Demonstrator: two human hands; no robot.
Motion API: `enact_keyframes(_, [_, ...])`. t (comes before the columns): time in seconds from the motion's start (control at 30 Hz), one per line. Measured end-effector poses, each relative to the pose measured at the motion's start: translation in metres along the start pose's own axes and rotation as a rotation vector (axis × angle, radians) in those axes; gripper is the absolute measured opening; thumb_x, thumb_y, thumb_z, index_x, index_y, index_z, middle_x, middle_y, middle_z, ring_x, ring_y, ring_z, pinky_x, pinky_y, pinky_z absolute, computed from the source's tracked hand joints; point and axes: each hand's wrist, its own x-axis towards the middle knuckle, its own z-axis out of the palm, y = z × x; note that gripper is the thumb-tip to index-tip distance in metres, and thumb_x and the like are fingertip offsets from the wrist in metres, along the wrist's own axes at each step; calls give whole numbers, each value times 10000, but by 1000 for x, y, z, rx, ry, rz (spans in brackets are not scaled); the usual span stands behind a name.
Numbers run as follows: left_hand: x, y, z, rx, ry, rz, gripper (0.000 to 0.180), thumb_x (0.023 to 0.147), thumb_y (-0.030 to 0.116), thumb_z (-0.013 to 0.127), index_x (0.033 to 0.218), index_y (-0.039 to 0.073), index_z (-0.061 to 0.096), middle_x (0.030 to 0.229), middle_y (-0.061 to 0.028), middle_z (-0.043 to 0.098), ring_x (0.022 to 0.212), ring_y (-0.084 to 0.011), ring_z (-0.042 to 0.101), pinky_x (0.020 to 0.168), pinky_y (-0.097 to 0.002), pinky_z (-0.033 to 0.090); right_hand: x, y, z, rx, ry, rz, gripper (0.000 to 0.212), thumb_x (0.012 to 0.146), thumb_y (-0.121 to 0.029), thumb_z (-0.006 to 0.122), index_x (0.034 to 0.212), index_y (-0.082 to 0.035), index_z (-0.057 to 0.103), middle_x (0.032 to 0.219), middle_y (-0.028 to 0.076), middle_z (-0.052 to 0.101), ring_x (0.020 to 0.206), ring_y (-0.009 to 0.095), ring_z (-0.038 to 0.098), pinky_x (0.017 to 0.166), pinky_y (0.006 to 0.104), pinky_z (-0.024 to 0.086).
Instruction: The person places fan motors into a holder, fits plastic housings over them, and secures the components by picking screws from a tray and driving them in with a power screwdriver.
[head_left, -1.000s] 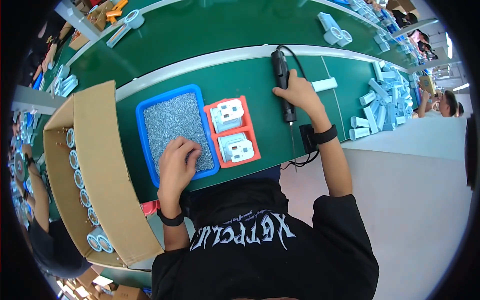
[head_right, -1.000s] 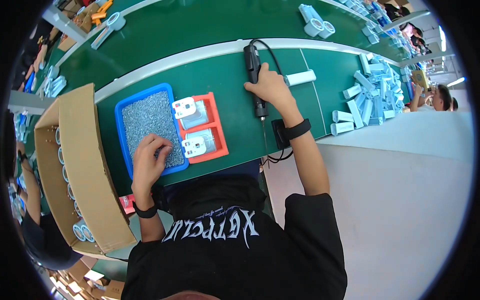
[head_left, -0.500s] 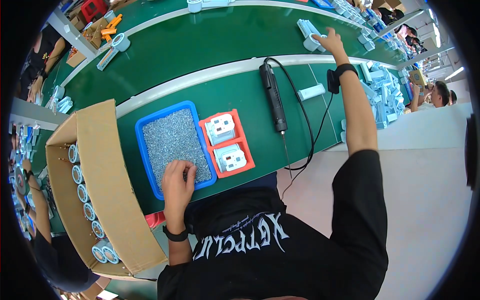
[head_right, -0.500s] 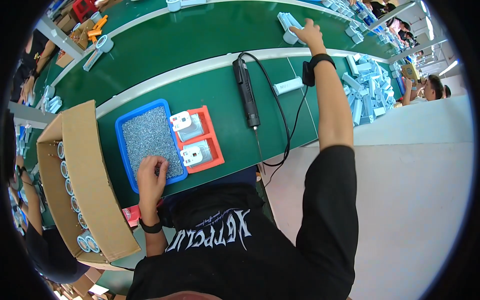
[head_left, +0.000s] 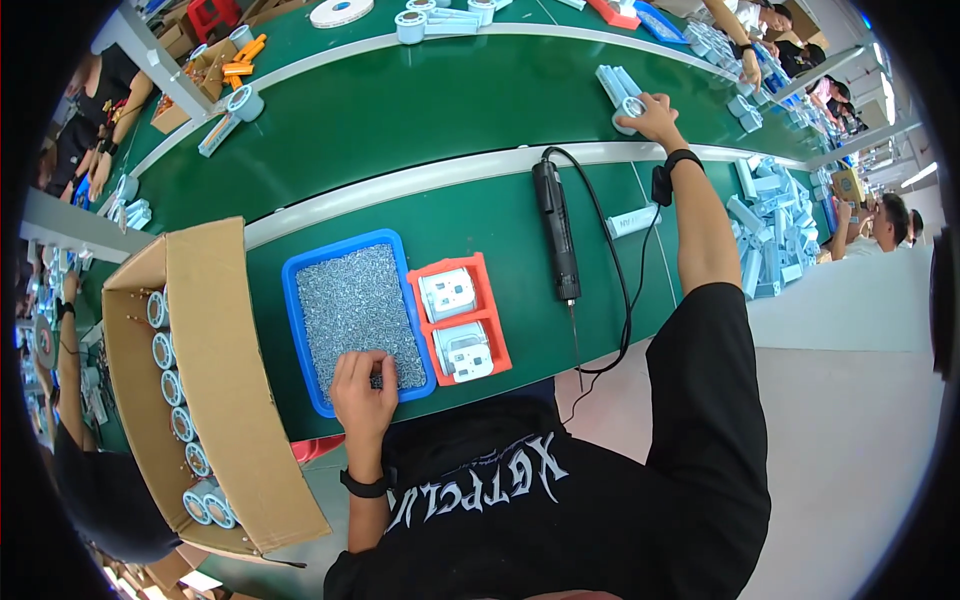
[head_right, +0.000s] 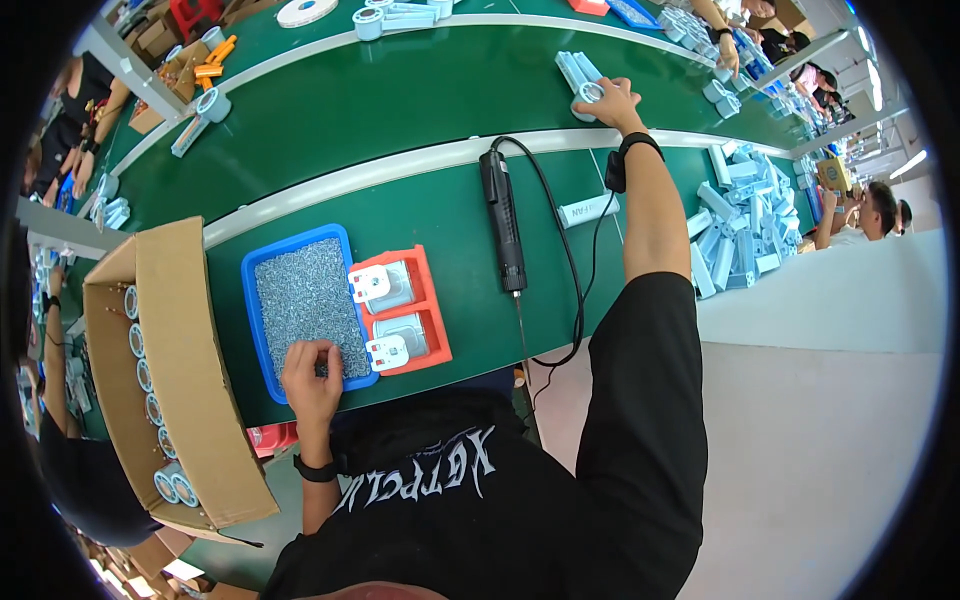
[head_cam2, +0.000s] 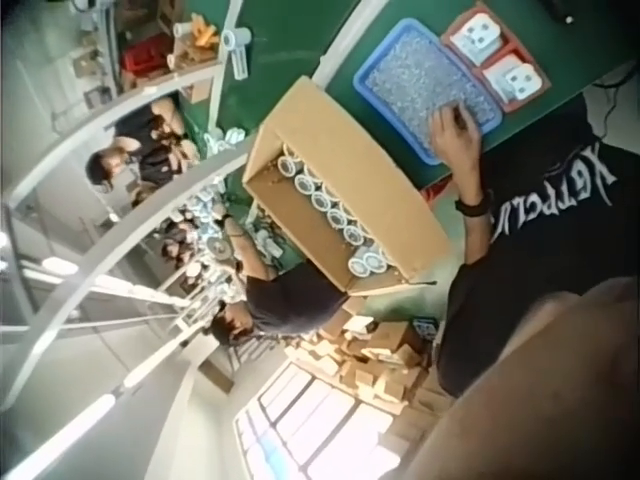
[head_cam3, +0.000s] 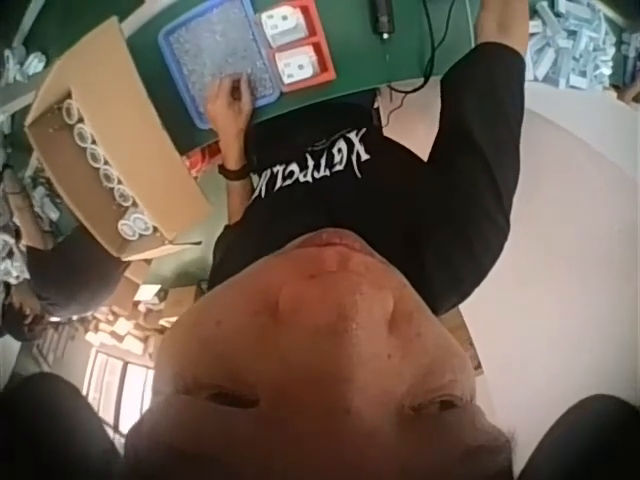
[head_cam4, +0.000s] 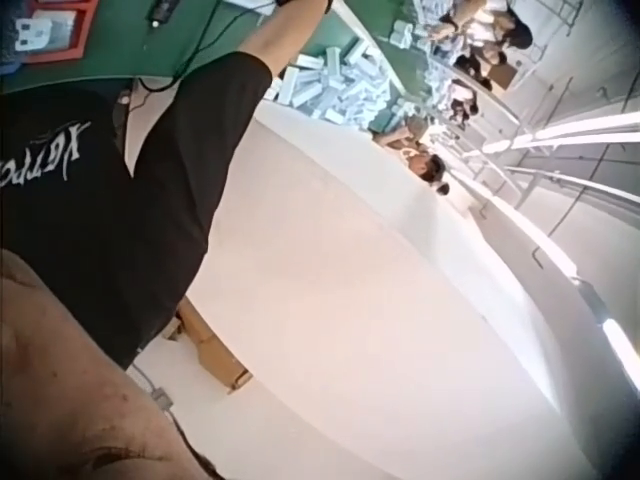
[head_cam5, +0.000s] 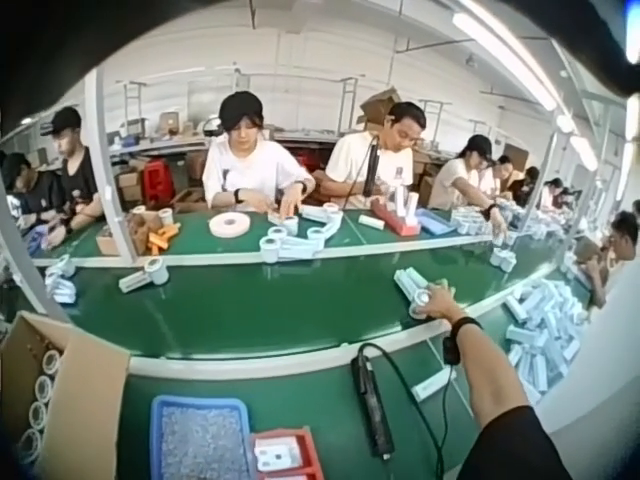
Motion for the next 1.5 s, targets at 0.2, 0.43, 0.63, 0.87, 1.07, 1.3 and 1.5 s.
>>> enact_keyframes(0.2, [-1, -1, -1, -20, -4, -7, 66, 753, 2, 650, 757, 21, 586, 695, -89, 544, 636, -234, 535, 576, -330, 421, -75, -84, -43, 24, 556, -200, 628, 572, -420, 800, 1074, -98, 602, 1259, 185, 406, 1203, 370, 306, 1026, 478, 258])
enact_keyframes(0.43, [-2, -3, -5, -55, -30, 39, 64, 748, 3, 652, 761, 18, 592, 712, -94, 560, 655, -238, 547, 590, -328, 431, -186, -154, -81, 118, 948, -383, 594, 549, -289, 854, 1048, -113, 583, 1295, 147, 324, 1237, 393, 246, 1017, 507, 291])
enact_keyframes(0.63, [-5, -6, -5, -98, -42, 30, 58, 758, -1, 654, 783, 12, 603, 730, -100, 571, 685, -247, 568, 606, -325, 443, -205, -145, -66, 96, 887, -374, 585, 546, -271, 861, 1035, -116, 579, 1293, 147, 307, 1241, 379, 249, 1020, 500, 289])
enact_keyframes(0.87, [-3, -7, -4, -72, -36, 48, 70, 764, -3, 668, 805, 9, 612, 741, -103, 577, 684, -248, 571, 608, -323, 450, -166, -100, -18, 92, 631, -111, 623, 567, -396, 819, 1064, -91, 598, 1265, 175, 388, 1236, 362, 287, 1009, 490, 260])
enact_keyframes(1.07, [-4, -7, -4, -85, -39, -14, 79, 759, -16, 674, 811, 7, 619, 747, -106, 590, 682, -243, 583, 607, -311, 459, -133, -75, -8, 20, 70, 182, 830, 573, -561, 724, 1178, -15, 569, 1277, 229, 450, 1271, 382, 296, 1007, 510, 219])
enact_keyframes(1.3, [-13, -18, -7, -350, 28, -27, 98, 737, -82, 623, 815, -23, 620, 857, -128, 683, 760, -190, 657, 692, -278, 511, -140, -76, -12, -51, -50, 156, 852, 564, -602, 717, 1202, -60, 559, 1266, 236, 464, 1274, 351, 317, 1017, 475, 199])
enact_keyframes(1.5, [-10, -15, -12, -391, 3, -37, 108, 722, -91, 624, 812, -32, 619, 877, -143, 692, 790, -184, 664, 718, -271, 513, -152, -73, -15, -61, -33, 104, 847, 573, -598, 735, 1208, -68, 553, 1235, 243, 489, 1249, 369, 365, 1021, 472, 249])
